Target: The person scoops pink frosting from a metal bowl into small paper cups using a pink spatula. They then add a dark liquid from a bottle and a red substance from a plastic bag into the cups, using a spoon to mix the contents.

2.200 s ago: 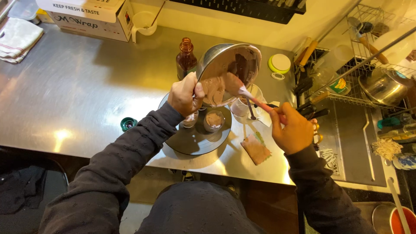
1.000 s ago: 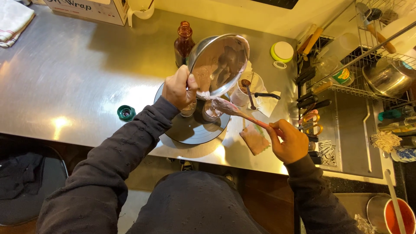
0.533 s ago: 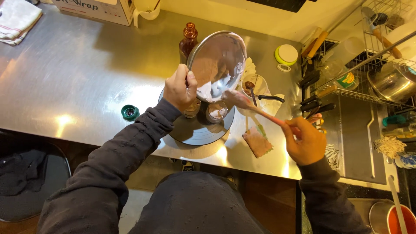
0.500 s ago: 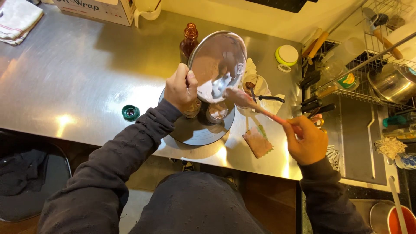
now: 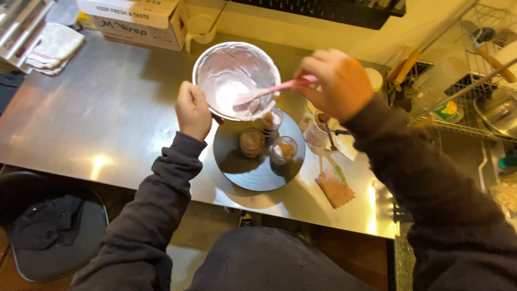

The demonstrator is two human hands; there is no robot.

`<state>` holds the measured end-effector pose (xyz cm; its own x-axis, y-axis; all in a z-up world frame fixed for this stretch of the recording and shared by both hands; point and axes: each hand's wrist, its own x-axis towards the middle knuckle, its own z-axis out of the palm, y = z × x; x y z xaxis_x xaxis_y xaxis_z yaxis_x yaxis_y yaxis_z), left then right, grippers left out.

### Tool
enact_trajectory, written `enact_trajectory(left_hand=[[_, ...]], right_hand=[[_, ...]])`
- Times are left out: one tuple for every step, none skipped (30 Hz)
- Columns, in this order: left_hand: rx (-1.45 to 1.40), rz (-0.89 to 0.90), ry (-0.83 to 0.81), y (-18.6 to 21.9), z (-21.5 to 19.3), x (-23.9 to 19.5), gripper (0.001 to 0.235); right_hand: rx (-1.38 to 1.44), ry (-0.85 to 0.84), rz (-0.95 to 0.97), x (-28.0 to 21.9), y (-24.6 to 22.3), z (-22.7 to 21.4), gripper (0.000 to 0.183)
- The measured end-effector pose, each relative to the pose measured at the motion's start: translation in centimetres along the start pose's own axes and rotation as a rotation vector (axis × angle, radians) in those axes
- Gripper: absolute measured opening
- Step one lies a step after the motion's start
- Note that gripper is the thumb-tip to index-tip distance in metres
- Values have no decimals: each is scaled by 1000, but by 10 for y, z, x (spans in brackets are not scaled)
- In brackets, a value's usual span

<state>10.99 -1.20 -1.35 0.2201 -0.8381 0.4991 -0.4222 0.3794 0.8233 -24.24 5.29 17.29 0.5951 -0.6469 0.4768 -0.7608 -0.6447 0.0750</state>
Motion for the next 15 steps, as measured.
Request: enact_trajectory(left_hand=[[7, 1, 8, 9, -12, 1, 33], [-129, -143, -26, 18, -25, 2, 33], [-264, -286, -59, 28, -37, 3, 33], [-256, -284, -47, 20, -43, 2, 33], [-270, -365, -28, 10, -49, 2, 30], [-284, -445, -9, 1, -55, 2, 27], [-276, -444, 3, -17, -56, 1, 27], [-313, -522, 41, -34, -57, 0, 25], [-351, -601, 77, -51, -58, 0, 24], [-345, -600, 87, -66, -58, -3, 24], [-281, -635, 106, -80, -57, -5, 24], [-217, -669, 126, -94, -56, -7, 25], [-216, -665, 130, -118, -51, -12, 25], [-166, -676, 140, -142, -46, -18, 28], [-119, -687, 151, -165, -38, -23, 31]], right_hand=[[5, 5, -8, 22, 2, 10, 19], [75, -43, 70, 44, 4, 21, 26], [147, -93, 144, 66, 5, 31, 33], [154, -88, 133, 81, 7, 42, 33], [199, -126, 153, 98, 9, 55, 30], [244, -164, 172, 115, 10, 68, 27], [252, -161, 160, 126, 1, 72, 27], [357, -202, 240, 138, -8, 77, 24], [462, -247, 322, 149, -16, 81, 22], [470, -247, 312, 157, -16, 100, 22], [511, -283, 387, 164, -15, 119, 23], [552, -321, 462, 171, -15, 137, 24], [554, -317, 457, 173, -13, 173, 24], [516, -320, 496, 176, -12, 209, 24], [475, -321, 533, 178, -8, 245, 24]])
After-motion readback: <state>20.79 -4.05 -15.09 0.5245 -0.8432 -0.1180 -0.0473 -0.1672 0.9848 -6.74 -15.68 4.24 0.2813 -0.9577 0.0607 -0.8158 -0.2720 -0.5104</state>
